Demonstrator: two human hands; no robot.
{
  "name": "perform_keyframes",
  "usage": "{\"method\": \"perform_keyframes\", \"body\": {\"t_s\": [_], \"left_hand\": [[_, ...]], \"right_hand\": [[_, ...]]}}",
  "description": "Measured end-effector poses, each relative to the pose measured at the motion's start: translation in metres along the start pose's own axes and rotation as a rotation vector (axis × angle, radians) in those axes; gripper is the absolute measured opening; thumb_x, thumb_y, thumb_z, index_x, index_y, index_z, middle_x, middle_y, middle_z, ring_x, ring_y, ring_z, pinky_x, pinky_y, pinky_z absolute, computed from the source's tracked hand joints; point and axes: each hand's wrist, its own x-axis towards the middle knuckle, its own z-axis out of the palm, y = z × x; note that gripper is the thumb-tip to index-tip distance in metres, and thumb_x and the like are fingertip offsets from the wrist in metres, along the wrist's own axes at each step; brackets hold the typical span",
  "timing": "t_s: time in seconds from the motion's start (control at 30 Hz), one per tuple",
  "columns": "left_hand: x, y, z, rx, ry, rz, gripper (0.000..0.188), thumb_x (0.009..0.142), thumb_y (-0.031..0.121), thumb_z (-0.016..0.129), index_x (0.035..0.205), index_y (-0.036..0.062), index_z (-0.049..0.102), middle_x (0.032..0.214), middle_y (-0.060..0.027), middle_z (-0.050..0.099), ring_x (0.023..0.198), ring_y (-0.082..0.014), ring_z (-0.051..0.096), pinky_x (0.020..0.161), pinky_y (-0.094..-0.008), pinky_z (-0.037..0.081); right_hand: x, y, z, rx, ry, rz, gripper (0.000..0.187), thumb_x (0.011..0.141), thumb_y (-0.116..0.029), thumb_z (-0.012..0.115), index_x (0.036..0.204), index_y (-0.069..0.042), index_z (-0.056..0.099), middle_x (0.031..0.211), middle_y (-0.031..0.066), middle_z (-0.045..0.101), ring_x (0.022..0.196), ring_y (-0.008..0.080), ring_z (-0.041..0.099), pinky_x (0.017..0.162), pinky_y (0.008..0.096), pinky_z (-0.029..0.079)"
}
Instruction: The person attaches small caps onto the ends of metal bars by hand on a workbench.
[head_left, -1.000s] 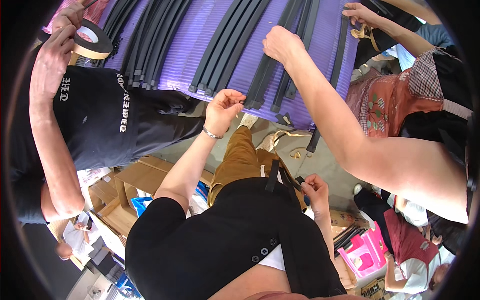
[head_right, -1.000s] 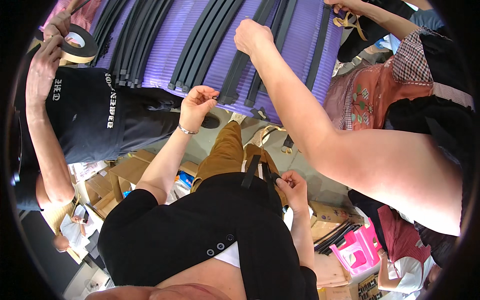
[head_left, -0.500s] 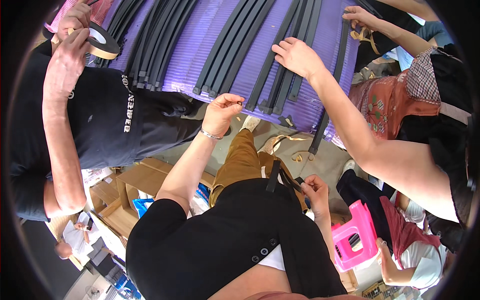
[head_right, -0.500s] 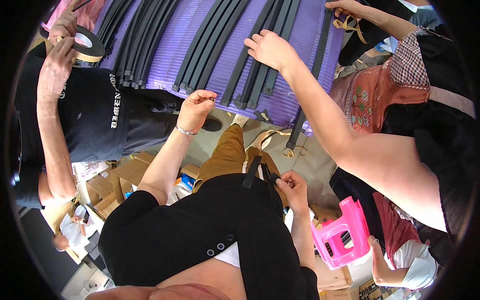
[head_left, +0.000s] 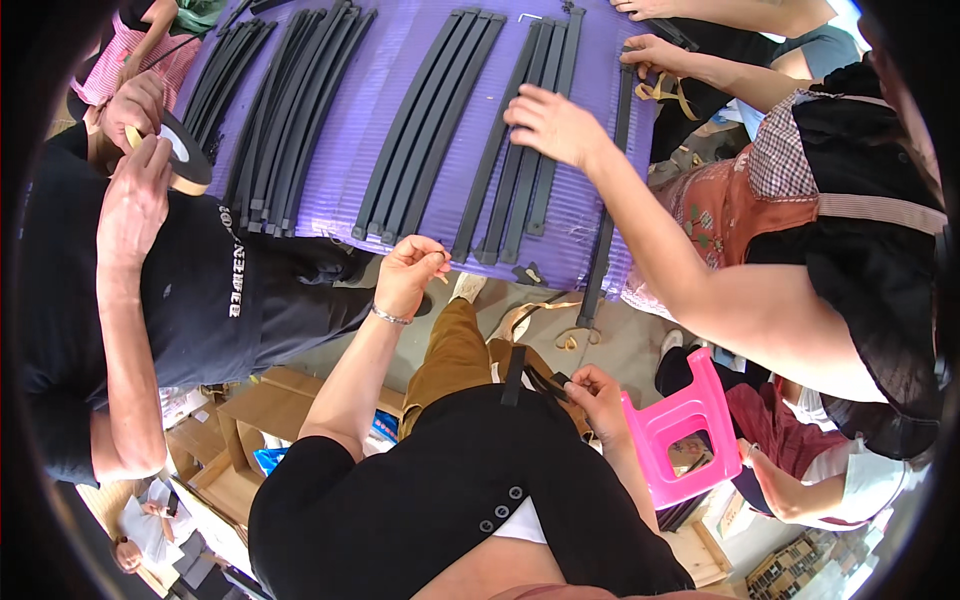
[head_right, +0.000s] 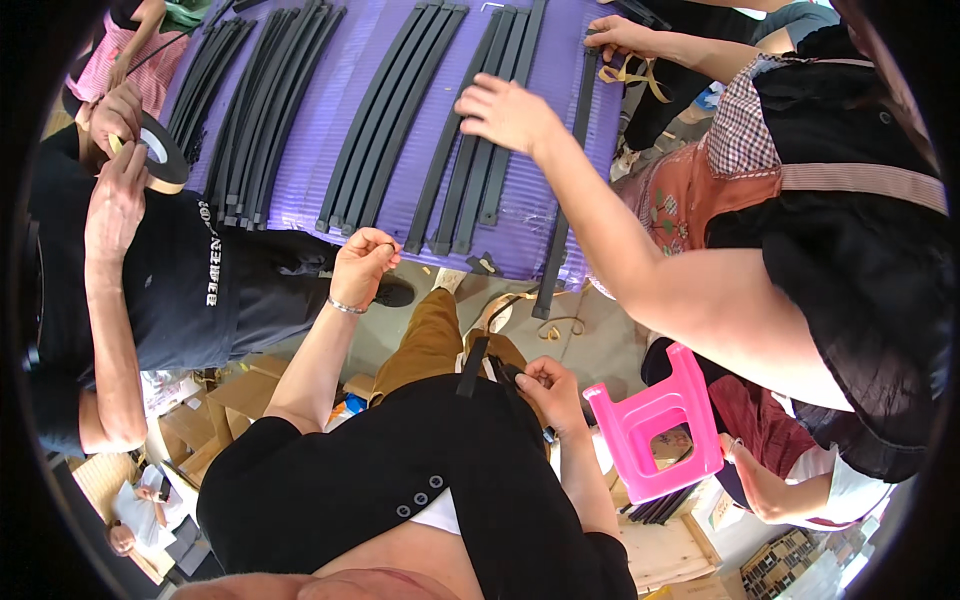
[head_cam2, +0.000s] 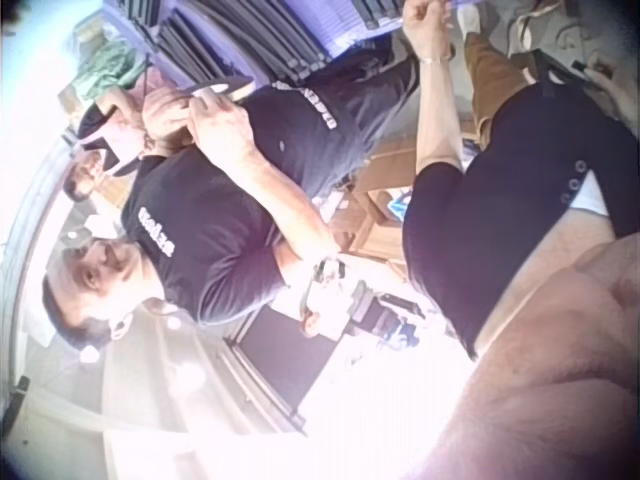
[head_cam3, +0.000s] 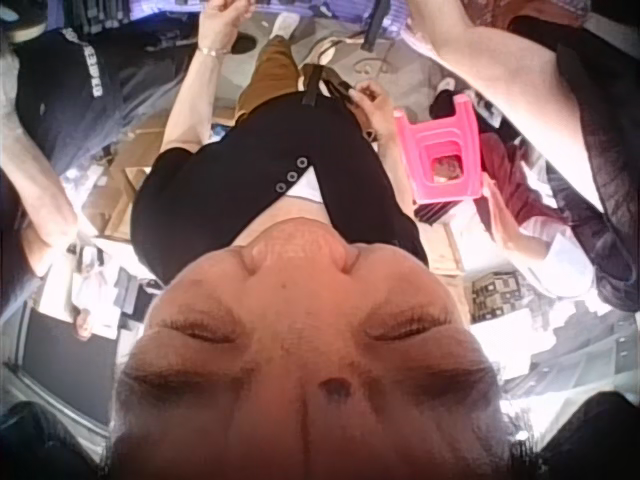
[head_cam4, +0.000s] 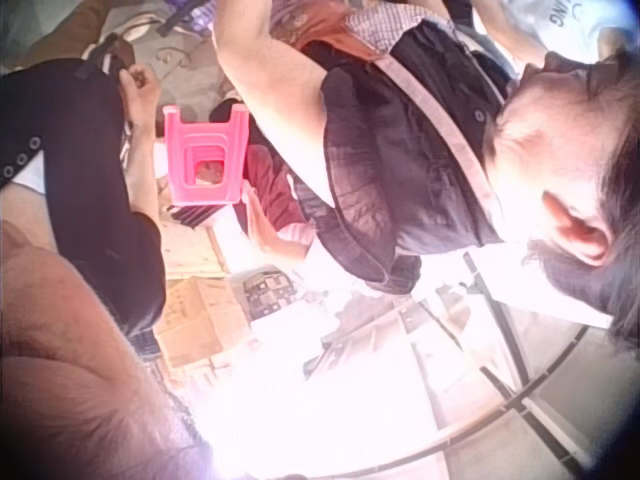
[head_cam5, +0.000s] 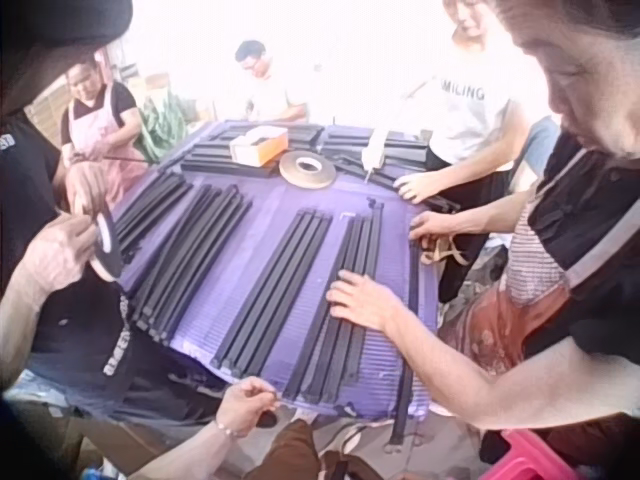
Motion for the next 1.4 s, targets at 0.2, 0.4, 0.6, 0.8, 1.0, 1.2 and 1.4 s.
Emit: {"method": "perform_keyframes", "body": {"t_s": [0.2,0.4,0.6,0.8,1.0,1.2,1.4], "left_hand": [[0.001,0.000,-0.003,0.014,0.030,-0.021,0.009,0.081,-0.002,0.057,0.089,0.0019,0.057,0.082,-0.0072,0.062,0.068,-0.0119,0.059,0.061,-0.0226,0.049],[0.001,-0.003,-0.003,0.058,0.061,-0.030,0.008,0.080,-0.001,0.058,0.088,0.0018,0.058,0.080,-0.0060,0.062,0.067,-0.0110,0.059,0.061,-0.0222,0.049],[0.003,-0.005,-0.005,0.068,0.078,-0.044,0.008,0.081,0.000,0.058,0.089,0.0014,0.058,0.079,-0.0053,0.062,0.066,-0.0111,0.059,0.058,-0.0225,0.049],[0.004,-0.006,-0.003,0.091,0.089,-0.054,0.008,0.081,0.000,0.058,0.089,0.0025,0.058,0.079,-0.0049,0.061,0.066,-0.0107,0.058,0.060,-0.0216,0.047],[0.004,-0.007,-0.003,0.081,0.091,-0.057,0.008,0.082,0.001,0.058,0.089,0.0024,0.058,0.078,-0.0044,0.061,0.065,-0.0101,0.057,0.060,-0.0209,0.046],[0.007,-0.008,-0.004,0.088,0.101,-0.062,0.009,0.081,0.002,0.058,0.090,0.0018,0.058,0.079,-0.0043,0.061,0.064,-0.0097,0.057,0.059,-0.0201,0.046],[0.006,-0.012,-0.005,0.064,0.076,-0.043,0.008,0.082,0.000,0.057,0.089,0.0022,0.057,0.077,-0.0036,0.060,0.064,-0.0090,0.057,0.057,-0.0197,0.045]], "right_hand": [[0.002,0.003,0.001,0.006,-0.002,-0.007,0.011,0.078,-0.007,0.063,0.076,-0.006,0.053,0.065,-0.0042,0.052,0.057,0.0023,0.048,0.053,0.0161,0.038],[0.005,0.007,0.000,0.020,-0.019,-0.008,0.011,0.079,-0.008,0.063,0.077,-0.006,0.053,0.065,-0.0042,0.052,0.057,0.0027,0.049,0.053,0.0165,0.039],[0.003,0.003,0.002,0.008,-0.011,-0.006,0.011,0.079,-0.008,0.063,0.077,-0.005,0.053,0.065,-0.0036,0.053,0.057,0.0032,0.050,0.053,0.0164,0.039],[0.003,0.001,0.001,0.000,-0.013,-0.005,0.010,0.079,-0.008,0.063,0.077,-0.005,0.053,0.066,-0.0033,0.053,0.058,0.0034,0.050,0.054,0.0167,0.039],[0.005,0.002,0.001,-0.006,-0.014,-0.012,0.010,0.079,-0.008,0.063,0.077,-0.005,0.053,0.065,-0.0034,0.053,0.059,0.0034,0.050,0.055,0.0171,0.040],[0.005,-0.002,0.002,-0.033,-0.012,-0.014,0.011,0.079,-0.009,0.063,0.077,-0.005,0.053,0.066,-0.0029,0.053,0.059,0.0037,0.050,0.055,0.0175,0.040],[0.004,-0.001,0.003,-0.028,-0.010,-0.011,0.010,0.079,-0.009,0.063,0.077,-0.005,0.053,0.066,-0.0033,0.053,0.059,0.0037,0.050,0.055,0.0172,0.040]]}}
